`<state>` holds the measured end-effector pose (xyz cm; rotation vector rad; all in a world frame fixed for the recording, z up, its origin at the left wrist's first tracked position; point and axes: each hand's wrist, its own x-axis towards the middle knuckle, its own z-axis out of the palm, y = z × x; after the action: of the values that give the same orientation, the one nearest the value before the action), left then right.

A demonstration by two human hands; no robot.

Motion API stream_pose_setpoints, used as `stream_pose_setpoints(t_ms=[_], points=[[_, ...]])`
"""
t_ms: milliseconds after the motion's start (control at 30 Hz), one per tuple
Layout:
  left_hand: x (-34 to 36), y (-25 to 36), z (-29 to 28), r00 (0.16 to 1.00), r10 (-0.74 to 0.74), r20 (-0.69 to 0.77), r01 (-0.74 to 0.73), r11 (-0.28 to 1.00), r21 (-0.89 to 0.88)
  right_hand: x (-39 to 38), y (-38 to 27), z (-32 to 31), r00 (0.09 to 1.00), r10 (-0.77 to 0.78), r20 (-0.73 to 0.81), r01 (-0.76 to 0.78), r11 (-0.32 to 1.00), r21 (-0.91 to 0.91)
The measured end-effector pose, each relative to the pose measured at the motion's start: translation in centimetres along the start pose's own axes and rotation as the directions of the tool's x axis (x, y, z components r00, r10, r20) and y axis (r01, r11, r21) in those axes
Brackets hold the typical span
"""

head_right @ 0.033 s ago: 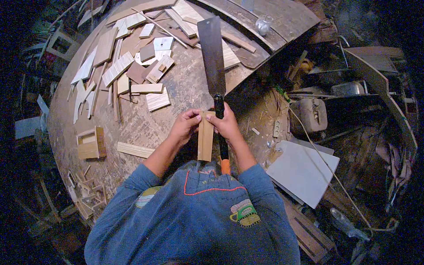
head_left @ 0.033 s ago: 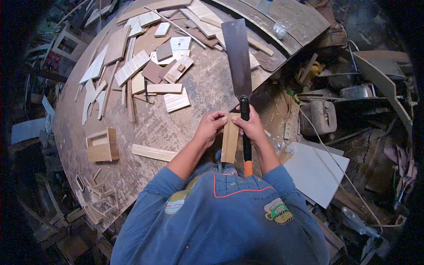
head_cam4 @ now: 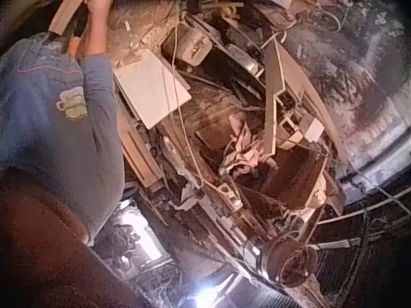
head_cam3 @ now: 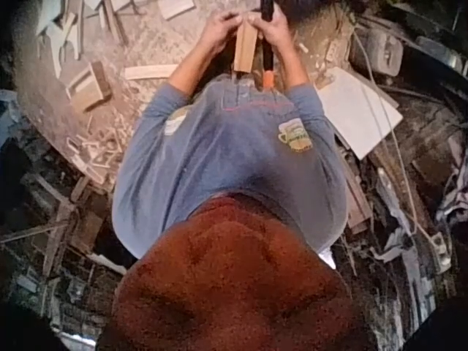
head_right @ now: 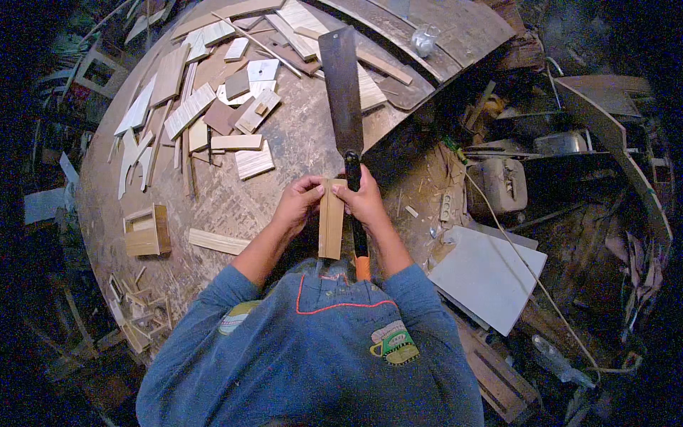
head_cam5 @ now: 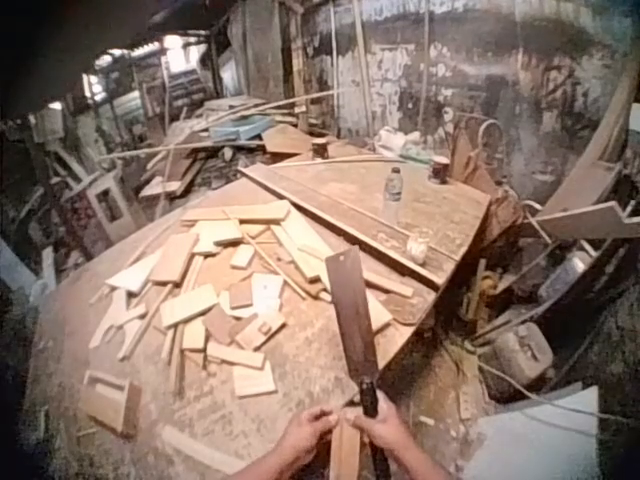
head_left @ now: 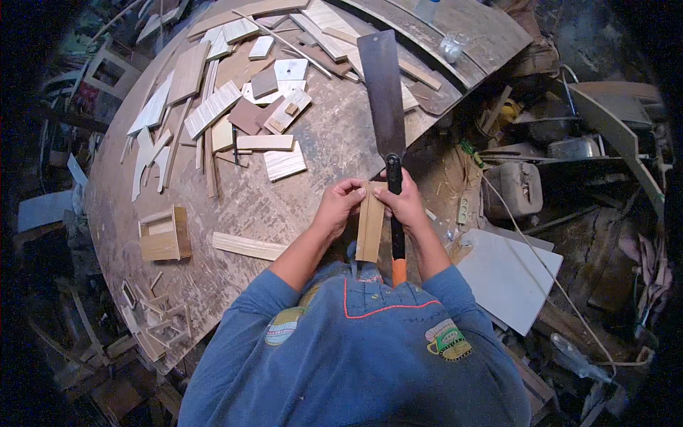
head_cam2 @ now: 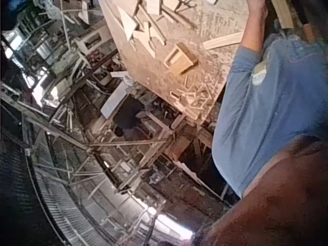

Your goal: The person measures and marks wooden boards with a pencil, then saws them with a hand saw to construct a small wooden box.

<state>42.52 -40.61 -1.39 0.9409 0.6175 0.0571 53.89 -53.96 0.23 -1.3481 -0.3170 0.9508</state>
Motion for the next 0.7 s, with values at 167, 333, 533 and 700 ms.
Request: stream_pose_setpoints(t_ms=[167,333,533,700], points=[[-0.1,0.0,0.3,0.931,0.364,-0.038,-0.301,0.819,0.488,0.9,1.3,0.5,0.965,-0.212,-0.154,0.155,0.935,-0.319],[1.7,-0.3,-1.3,0.932,0.359,-0.043,-0.258,0.745,0.615,2.1,1.3,0.9,0.929,-0.336,-0.156,0.206,0.818,-0.536],[6.1,0.0,-3.6,0.915,0.271,-0.3,-0.173,0.933,0.316,2.0,2.6,-0.3,0.935,-0.304,-0.18,0.074,0.667,-0.742],[9.3,1.6,-4.8,0.851,0.362,-0.379,-0.192,0.888,0.418,-1.8,2.9,-0.7,0.973,-0.188,-0.134,0.03,0.677,-0.735]])
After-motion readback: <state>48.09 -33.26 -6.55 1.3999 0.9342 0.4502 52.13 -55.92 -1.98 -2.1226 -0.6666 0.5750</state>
